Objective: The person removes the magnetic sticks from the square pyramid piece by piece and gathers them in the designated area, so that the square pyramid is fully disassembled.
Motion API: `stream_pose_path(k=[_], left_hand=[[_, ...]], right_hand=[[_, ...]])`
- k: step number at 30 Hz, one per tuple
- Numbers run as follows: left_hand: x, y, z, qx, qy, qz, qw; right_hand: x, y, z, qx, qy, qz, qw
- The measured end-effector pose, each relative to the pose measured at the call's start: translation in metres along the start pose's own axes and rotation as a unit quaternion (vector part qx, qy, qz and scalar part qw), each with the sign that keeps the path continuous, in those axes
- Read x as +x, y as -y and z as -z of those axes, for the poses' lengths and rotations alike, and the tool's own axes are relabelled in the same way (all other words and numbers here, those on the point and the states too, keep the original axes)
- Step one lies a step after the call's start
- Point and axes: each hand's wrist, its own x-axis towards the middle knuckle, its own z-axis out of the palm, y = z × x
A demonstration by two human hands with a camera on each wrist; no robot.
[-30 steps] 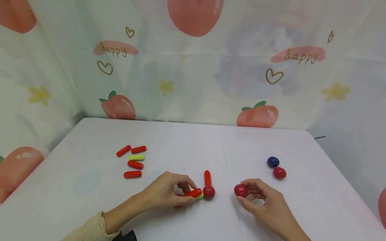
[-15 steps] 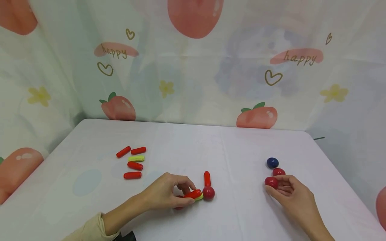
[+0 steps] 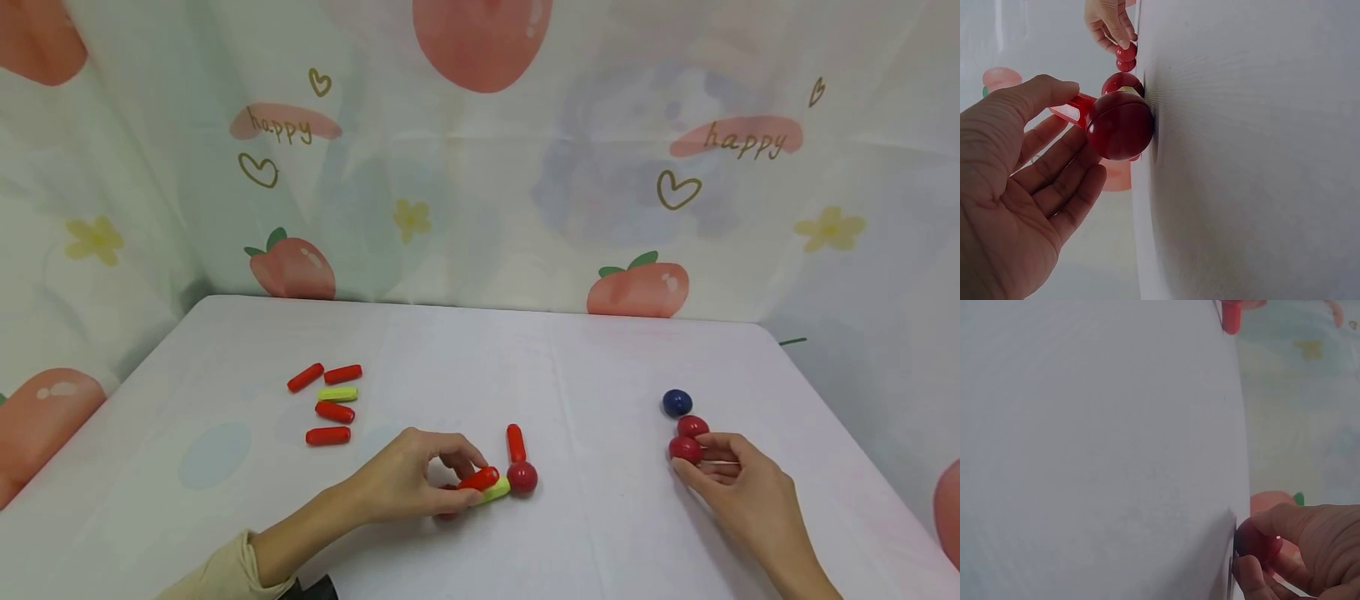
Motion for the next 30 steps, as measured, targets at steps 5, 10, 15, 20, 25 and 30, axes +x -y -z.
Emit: stream_pose_path(k=[5, 10, 15, 20, 25, 30], left_hand=[[0.000, 0.000, 0.000, 0.001, -0.002, -0.009, 1.0000], [0.000, 0.000, 0.000, -0.003, 0.000, -0.020, 0.9998], [0.000, 0.001, 0.000, -0.027, 0.005, -0.021, 0.9994], [-0.001, 0.001, 0.001, -0.042, 0.006, -0.018, 0.9989], [-0.002, 0.001, 0.001, -0.048, 0.008, -0.014, 0.9987], [-0.002, 0.002, 0.000, -0.044, 0.007, -0.025, 0.9987]], right_hand=[[-0.001, -0.003, 0.003, -0.002, 0.008, 0.000, 1.0000], [-0.014, 0.009, 0.004, -0.011, -0.026, 0.028, 0.9992], [-0.035, 0.037, -0.015, -0.014, -0.111, 0.198, 0.9738], [-0.054, 0.069, -0.038, 0.007, -0.056, 0.289, 0.9556], [-0.060, 0.094, -0.055, 0.020, 0.056, 0.342, 0.9379], [-0.060, 0.107, -0.065, 0.012, 0.092, 0.408, 0.9081]])
